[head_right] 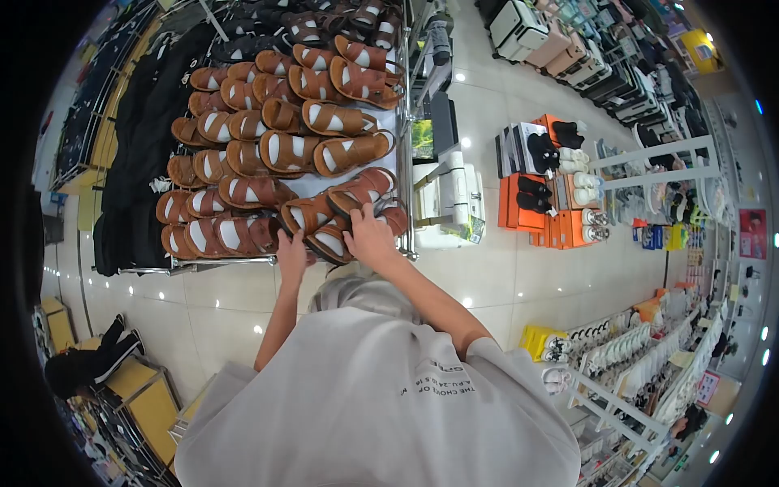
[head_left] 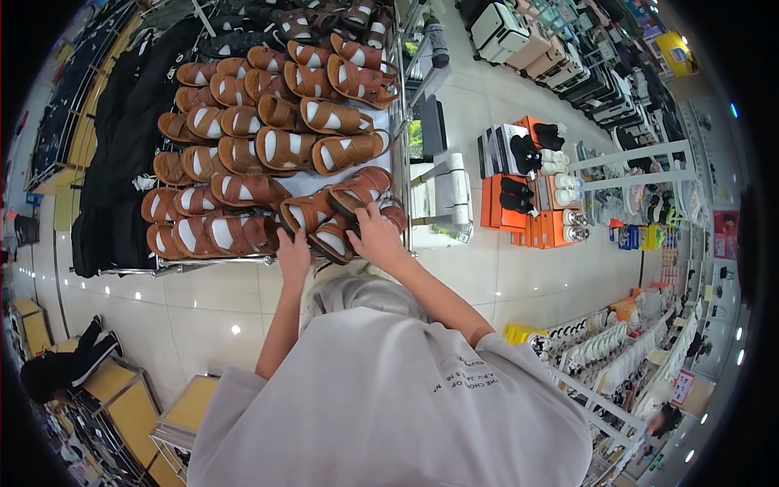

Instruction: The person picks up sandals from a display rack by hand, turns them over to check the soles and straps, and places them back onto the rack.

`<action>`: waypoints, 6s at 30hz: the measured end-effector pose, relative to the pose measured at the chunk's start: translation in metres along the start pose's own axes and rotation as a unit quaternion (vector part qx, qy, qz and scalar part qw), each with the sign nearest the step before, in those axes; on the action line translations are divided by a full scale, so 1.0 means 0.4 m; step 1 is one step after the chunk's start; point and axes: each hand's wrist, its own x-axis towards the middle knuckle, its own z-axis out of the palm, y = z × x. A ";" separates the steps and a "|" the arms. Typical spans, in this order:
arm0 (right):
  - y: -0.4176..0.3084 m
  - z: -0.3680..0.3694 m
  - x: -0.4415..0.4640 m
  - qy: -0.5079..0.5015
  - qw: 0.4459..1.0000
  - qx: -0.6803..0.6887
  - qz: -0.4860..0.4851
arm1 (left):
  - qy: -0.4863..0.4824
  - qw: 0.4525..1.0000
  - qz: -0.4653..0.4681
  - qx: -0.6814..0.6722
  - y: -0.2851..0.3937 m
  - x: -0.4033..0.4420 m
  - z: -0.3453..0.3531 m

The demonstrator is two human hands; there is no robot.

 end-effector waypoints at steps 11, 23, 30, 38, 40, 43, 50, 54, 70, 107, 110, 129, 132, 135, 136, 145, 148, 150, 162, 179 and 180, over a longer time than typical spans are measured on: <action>0.026 0.014 -0.015 0.018 0.999 0.044 -0.018 | 0.141 0.975 0.047 0.163 0.077 -0.009 0.079; 0.010 0.016 -0.014 0.036 0.996 0.075 0.023 | 0.168 0.933 0.257 0.190 -0.006 0.063 0.082; -0.002 0.056 0.028 0.136 0.987 0.081 0.029 | 0.040 0.919 0.261 0.293 0.095 0.084 0.022; -0.088 0.068 0.060 -0.034 0.996 0.020 0.085 | 0.002 0.894 0.334 0.297 0.083 0.137 -0.021; -0.112 0.057 0.044 -0.052 0.995 0.016 0.087 | -0.011 0.903 0.328 0.277 0.077 0.153 -0.040; -0.108 0.074 0.013 -0.035 0.998 0.010 0.047 | -0.025 0.914 0.314 0.256 0.067 0.165 -0.057; -0.110 0.078 -0.010 0.022 0.996 0.019 0.086 | -0.054 0.919 0.320 0.222 0.051 0.182 -0.072; -0.132 0.079 0.004 0.034 0.996 0.044 0.075 | -0.054 0.922 0.321 0.209 0.051 0.182 -0.071; -0.097 0.112 0.222 0.094 0.986 -0.086 0.105 | -0.032 0.930 0.317 0.184 0.018 0.198 -0.080; -0.331 0.159 0.316 -0.106 0.969 -0.183 -0.127 | -0.421 0.851 -0.086 -0.303 -0.020 0.317 -0.203; -0.339 0.159 0.323 -0.119 0.957 -0.244 -0.102 | -0.420 0.870 -0.100 -0.240 0.011 0.324 -0.214; -0.407 0.198 0.298 -0.151 0.920 -0.356 0.062 | 0.118 0.882 0.411 0.199 0.051 0.292 -0.398; -0.390 0.206 0.285 -0.122 0.928 -0.347 0.053 | 0.157 0.885 0.324 0.295 0.017 0.302 -0.444; -0.386 0.202 0.284 -0.122 0.932 -0.337 0.055 | 0.095 0.921 0.261 0.273 -0.032 0.331 -0.435; -0.385 0.202 0.282 -0.122 0.933 -0.334 0.056 | 0.090 0.920 0.266 0.275 -0.042 0.350 -0.425; -0.381 0.193 0.275 -0.108 0.936 -0.330 0.058 | 0.051 0.915 0.216 0.336 0.006 0.418 -0.375; -0.385 0.190 0.273 -0.112 0.937 -0.324 0.065 | 0.050 0.919 0.206 0.331 0.009 0.417 -0.366; -0.387 0.192 0.270 -0.112 0.937 -0.324 0.066 | 0.050 0.921 0.210 0.323 0.002 0.411 -0.364; -0.393 0.204 0.282 -0.109 0.934 -0.333 0.064 | -0.019 0.962 0.216 0.168 -0.035 0.363 -0.384; -0.537 0.382 0.379 -0.178 0.934 -0.304 -0.060 | 0.287 0.930 0.202 0.109 0.044 0.103 -0.852; -0.542 0.384 0.375 -0.177 0.940 -0.283 -0.077 | 0.308 0.927 0.188 0.104 0.032 0.082 -0.860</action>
